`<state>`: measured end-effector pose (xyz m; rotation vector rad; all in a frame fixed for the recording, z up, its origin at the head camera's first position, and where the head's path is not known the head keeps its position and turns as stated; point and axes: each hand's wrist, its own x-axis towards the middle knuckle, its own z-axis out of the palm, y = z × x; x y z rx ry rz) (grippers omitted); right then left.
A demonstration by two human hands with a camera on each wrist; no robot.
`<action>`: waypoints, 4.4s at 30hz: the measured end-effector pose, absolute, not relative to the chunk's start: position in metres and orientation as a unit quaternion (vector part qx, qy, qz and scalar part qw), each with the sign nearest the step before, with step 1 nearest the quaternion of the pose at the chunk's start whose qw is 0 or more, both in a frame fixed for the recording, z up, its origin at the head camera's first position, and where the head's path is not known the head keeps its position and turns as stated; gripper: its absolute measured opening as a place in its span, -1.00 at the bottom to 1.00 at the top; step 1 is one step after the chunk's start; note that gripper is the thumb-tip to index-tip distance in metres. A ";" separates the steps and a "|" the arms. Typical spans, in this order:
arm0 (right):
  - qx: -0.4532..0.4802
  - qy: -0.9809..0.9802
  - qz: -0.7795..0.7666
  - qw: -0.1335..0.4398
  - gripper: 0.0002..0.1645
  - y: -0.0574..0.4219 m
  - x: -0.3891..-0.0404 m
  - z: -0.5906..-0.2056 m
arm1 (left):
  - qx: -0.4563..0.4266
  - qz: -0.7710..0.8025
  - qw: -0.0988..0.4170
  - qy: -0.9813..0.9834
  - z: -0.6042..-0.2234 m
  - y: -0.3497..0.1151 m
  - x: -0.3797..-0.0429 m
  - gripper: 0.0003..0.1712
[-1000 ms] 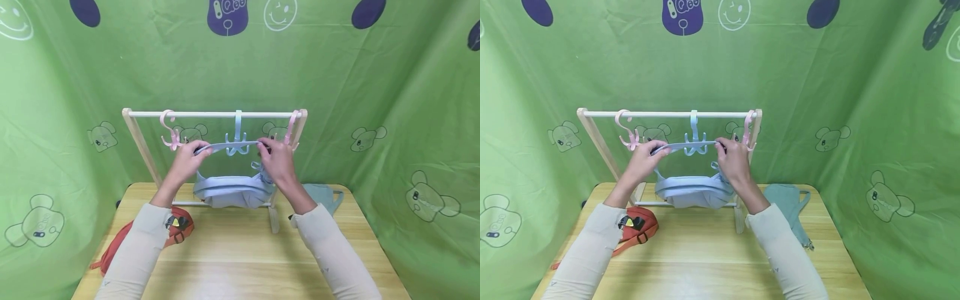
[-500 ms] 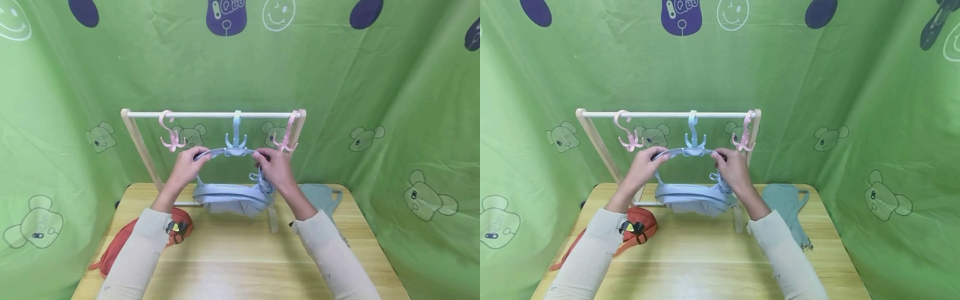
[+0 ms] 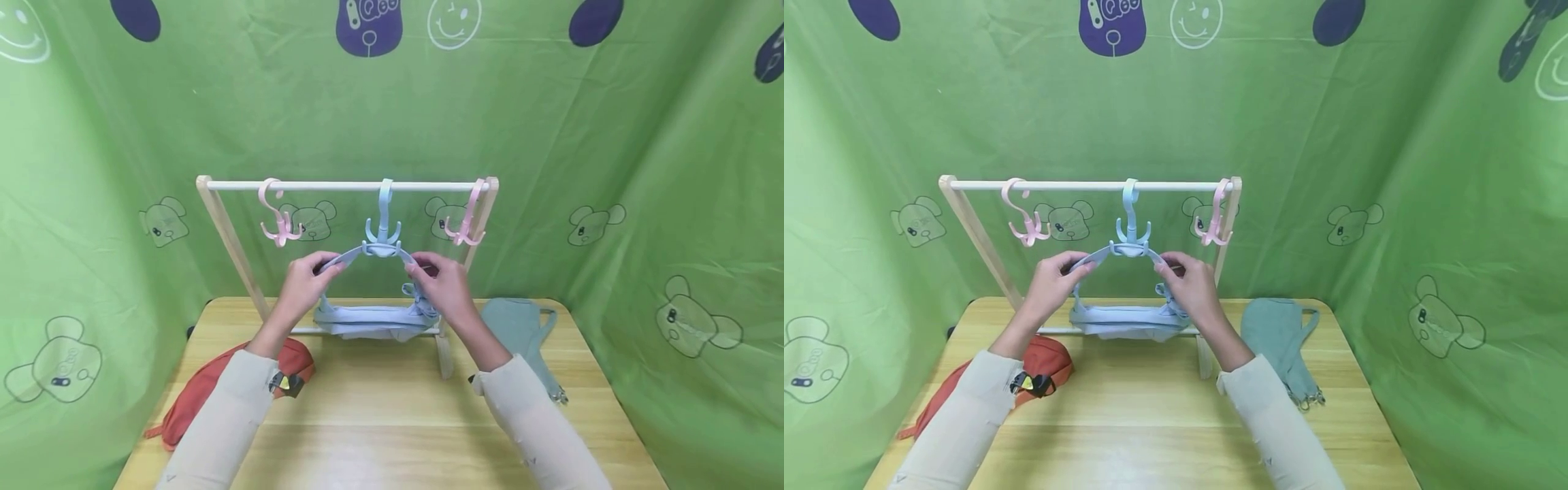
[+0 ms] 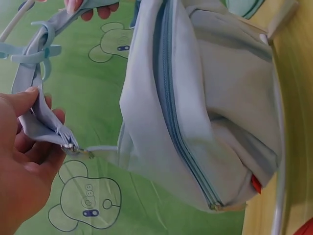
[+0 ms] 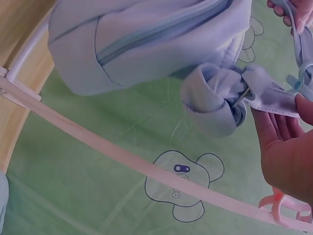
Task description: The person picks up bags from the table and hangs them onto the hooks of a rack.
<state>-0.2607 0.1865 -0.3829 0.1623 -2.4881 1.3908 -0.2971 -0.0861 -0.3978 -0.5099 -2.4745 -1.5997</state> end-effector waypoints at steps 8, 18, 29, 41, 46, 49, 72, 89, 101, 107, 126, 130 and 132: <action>0.065 -0.848 0.505 0.149 -0.58 0.189 -0.256 -0.391 | -0.178 -0.528 0.075 -0.827 -0.411 -0.090 -0.295 -0.71; 0.075 -0.849 0.498 0.159 -0.51 0.193 -0.251 -0.396 | -0.174 -0.537 0.063 -0.823 -0.423 -0.098 -0.292 -0.62; 0.077 -0.864 0.458 0.195 -0.48 0.194 -0.244 -0.404 | -0.185 -0.516 0.076 -0.833 -0.434 -0.107 -0.285 -0.61; 0.090 -0.866 0.441 0.218 -0.46 0.195 -0.234 -0.410 | -0.185 -0.485 0.064 -0.852 -0.444 -0.127 -0.274 -0.68; 0.090 -0.867 0.439 0.219 -0.49 0.193 -0.229 -0.413 | -0.182 -0.485 0.055 -0.854 -0.452 -0.137 -0.267 -0.67; 0.091 -0.864 0.443 0.218 -0.51 0.193 -0.227 -0.415 | -0.173 -0.476 0.054 -0.860 -0.456 -0.144 -0.264 -0.68; 0.137 -0.865 0.449 0.178 -0.76 0.171 -0.215 -0.450 | -0.138 -0.449 0.022 -0.883 -0.491 -0.196 -0.237 -0.69; 0.220 -0.878 0.405 0.131 -0.79 0.142 -0.216 -0.483 | -0.108 -0.399 -0.015 -0.911 -0.521 -0.229 -0.211 -0.67; 0.284 -0.880 0.363 0.112 -0.73 0.114 -0.220 -0.502 | -0.094 -0.345 -0.023 -0.933 -0.543 -0.245 -0.198 -0.64; 0.307 -0.873 0.367 0.096 -0.75 0.103 -0.218 -0.510 | -0.082 -0.338 -0.074 -0.935 -0.556 -0.254 -0.190 -0.55; 0.295 -0.882 0.366 0.035 -0.75 0.072 -0.218 -0.527 | -0.063 -0.352 -0.100 -0.929 -0.586 -0.252 -0.176 -0.57; 0.295 -0.887 0.354 0.026 -0.77 0.068 -0.219 -0.530 | -0.062 -0.348 -0.094 -0.931 -0.587 -0.249 -0.174 -0.67; 0.296 -0.890 0.346 0.020 -0.76 0.066 -0.219 -0.532 | -0.059 -0.341 -0.090 -0.934 -0.586 -0.248 -0.173 -0.76</action>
